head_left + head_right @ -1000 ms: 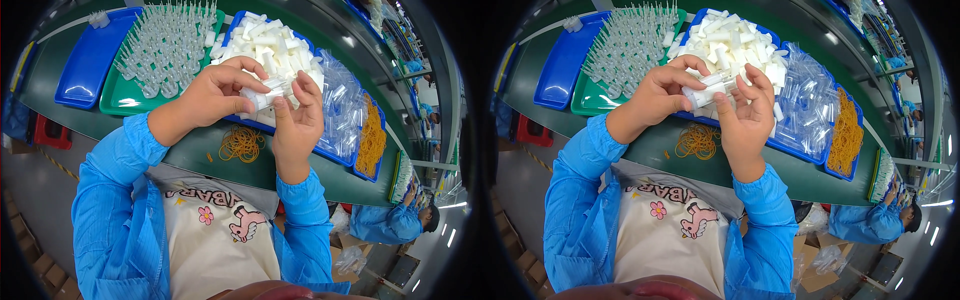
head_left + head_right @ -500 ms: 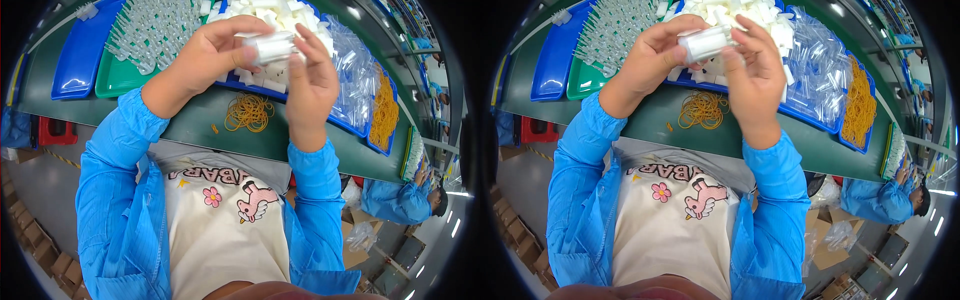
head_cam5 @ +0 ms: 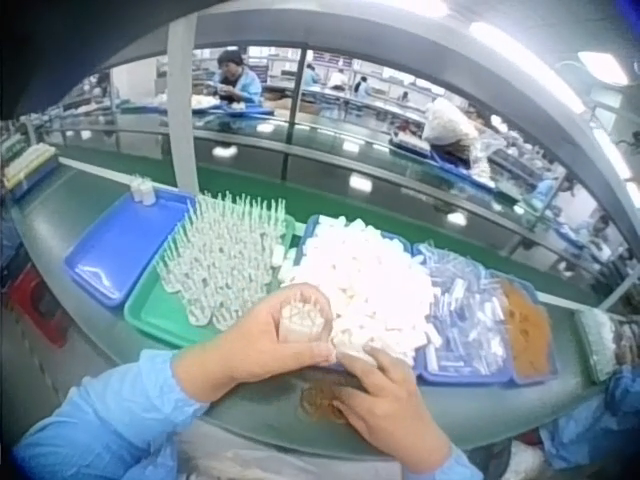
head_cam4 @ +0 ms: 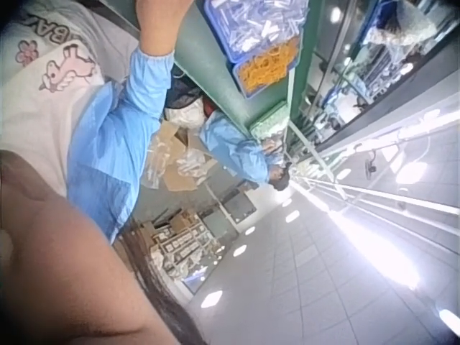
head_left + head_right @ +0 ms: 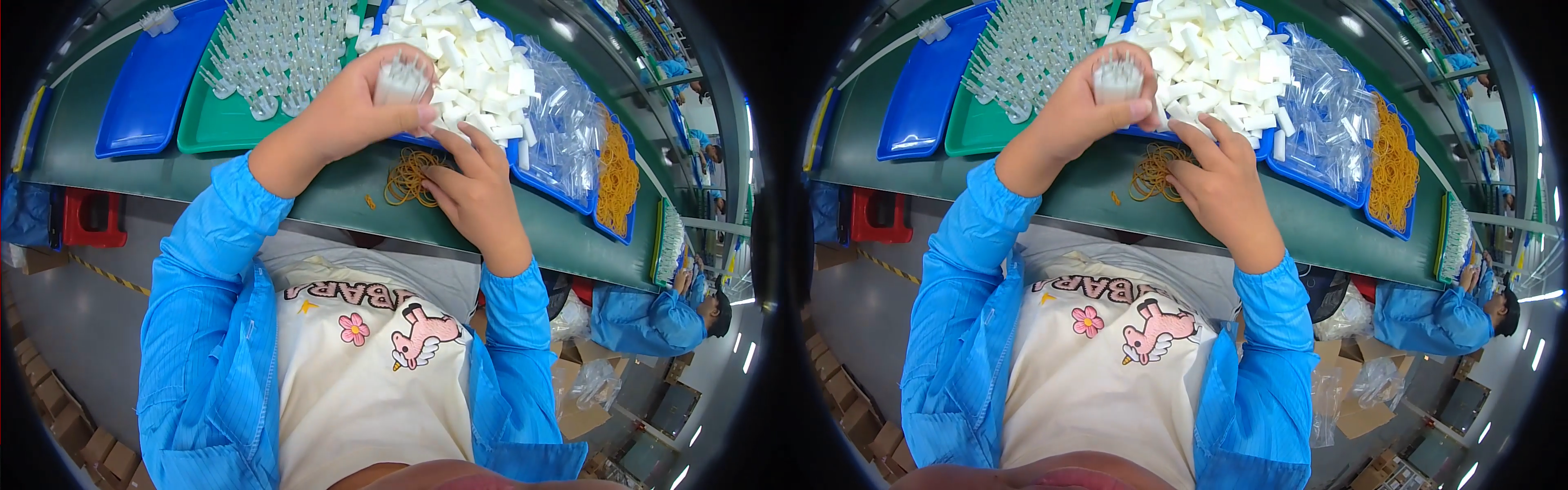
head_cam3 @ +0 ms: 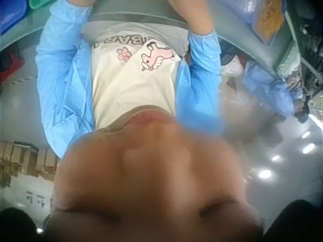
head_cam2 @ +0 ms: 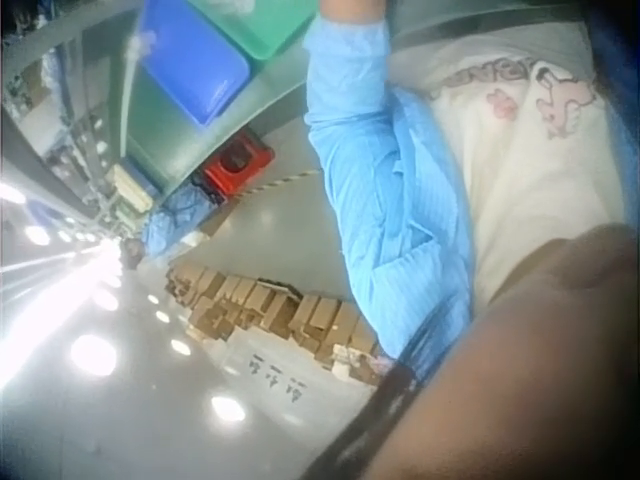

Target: The person assembles plastic tube components by inserting white pieces into tube holders, securing the bundles with rubber bands, and placing the assembled units onto a tray.

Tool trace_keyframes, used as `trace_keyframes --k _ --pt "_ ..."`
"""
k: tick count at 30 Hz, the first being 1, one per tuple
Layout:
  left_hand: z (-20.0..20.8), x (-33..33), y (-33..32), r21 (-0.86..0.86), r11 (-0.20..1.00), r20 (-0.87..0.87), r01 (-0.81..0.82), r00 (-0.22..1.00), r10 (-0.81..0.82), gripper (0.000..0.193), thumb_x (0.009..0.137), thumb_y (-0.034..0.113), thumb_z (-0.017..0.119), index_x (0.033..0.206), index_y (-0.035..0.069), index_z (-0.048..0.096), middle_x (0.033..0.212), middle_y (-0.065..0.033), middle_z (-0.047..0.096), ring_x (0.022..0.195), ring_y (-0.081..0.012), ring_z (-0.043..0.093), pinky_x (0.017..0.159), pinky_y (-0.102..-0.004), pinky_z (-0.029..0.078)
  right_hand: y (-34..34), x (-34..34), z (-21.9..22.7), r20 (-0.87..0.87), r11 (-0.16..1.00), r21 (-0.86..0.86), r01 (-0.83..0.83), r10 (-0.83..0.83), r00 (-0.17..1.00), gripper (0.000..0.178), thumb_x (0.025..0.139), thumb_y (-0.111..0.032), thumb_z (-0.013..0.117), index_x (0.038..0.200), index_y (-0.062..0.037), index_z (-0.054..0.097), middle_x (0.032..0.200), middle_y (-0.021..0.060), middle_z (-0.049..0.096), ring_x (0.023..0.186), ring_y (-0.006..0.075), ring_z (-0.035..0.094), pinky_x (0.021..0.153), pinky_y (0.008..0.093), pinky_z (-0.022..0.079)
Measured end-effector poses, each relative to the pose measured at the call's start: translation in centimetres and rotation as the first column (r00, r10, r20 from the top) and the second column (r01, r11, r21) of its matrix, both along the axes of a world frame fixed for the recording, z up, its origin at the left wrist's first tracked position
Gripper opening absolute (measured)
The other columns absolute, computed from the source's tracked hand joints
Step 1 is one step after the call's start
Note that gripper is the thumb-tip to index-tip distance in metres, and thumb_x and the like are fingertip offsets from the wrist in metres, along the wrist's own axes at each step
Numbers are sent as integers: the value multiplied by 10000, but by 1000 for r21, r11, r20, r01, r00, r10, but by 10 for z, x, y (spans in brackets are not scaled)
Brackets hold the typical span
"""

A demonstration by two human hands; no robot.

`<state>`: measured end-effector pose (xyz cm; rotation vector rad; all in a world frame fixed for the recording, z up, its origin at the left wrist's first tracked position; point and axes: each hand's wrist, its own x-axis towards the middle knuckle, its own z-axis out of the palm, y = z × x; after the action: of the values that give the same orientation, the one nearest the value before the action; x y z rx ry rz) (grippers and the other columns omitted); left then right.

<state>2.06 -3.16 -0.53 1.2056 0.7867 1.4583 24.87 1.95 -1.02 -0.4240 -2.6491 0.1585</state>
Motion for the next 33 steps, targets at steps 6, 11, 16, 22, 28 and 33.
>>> trace_keyframes --k 6,11,16,22,28,33 --pt "-10 9 -49 74 983 -178 -166 968 177 381 792 30 765 1121 63 576 948 -10 588 822 -75 553 726 -214 453 6 -4 7 -106 1000 11 23 -22 994 110 738 -87 755 832 -72 699 1222 67 635 1161 337 556 926 446 435" --pt "-8 27 -81 -107 979 -100 -176 981 165 697 787 2 743 1414 72 447 864 5 557 759 -61 526 660 -225 444 5 -7 21 -329 991 -134 12 -56 943 94 807 -34 711 899 -24 701 1166 136 660 1093 320 591 944 399 449" --pt "-13 34 -88 -306 942 171 137 981 -87 658 747 122 791 1319 33 481 821 -25 575 686 -66 534 592 -222 445 -16 -18 28 -439 982 -168 -87 4 898 107 788 -38 730 895 -40 715 1090 114 671 1007 306 612 877 395 472" --pt "-30 35 -108 15 834 527 551 705 -475 518 770 176 801 1167 11 513 770 -48 582 634 -116 557 554 -252 449 -29 -12 9 -534 352 -805 -478 -77 842 42 869 -42 680 881 -13 652 962 118 662 889 261 623 820 352 483" --pt "-26 18 -117 -240 653 189 718 694 -694 503 799 219 786 1151 -4 505 840 -74 618 759 -151 607 676 -280 496 -38 -9 22 -736 -512 -335 -791 -382 559 168 1023 -201 472 906 -82 499 759 115 649 686 148 549 749 353 488" --pt "-27 50 -123 -321 930 -648 180 674 -354 580 764 258 776 1235 17 539 1128 -208 630 1046 -319 623 880 -402 490 -64 -17 45 -315 186 -922 -340 152 937 110 957 -130 523 923 -49 589 878 161 698 665 249 628 593 401 502"
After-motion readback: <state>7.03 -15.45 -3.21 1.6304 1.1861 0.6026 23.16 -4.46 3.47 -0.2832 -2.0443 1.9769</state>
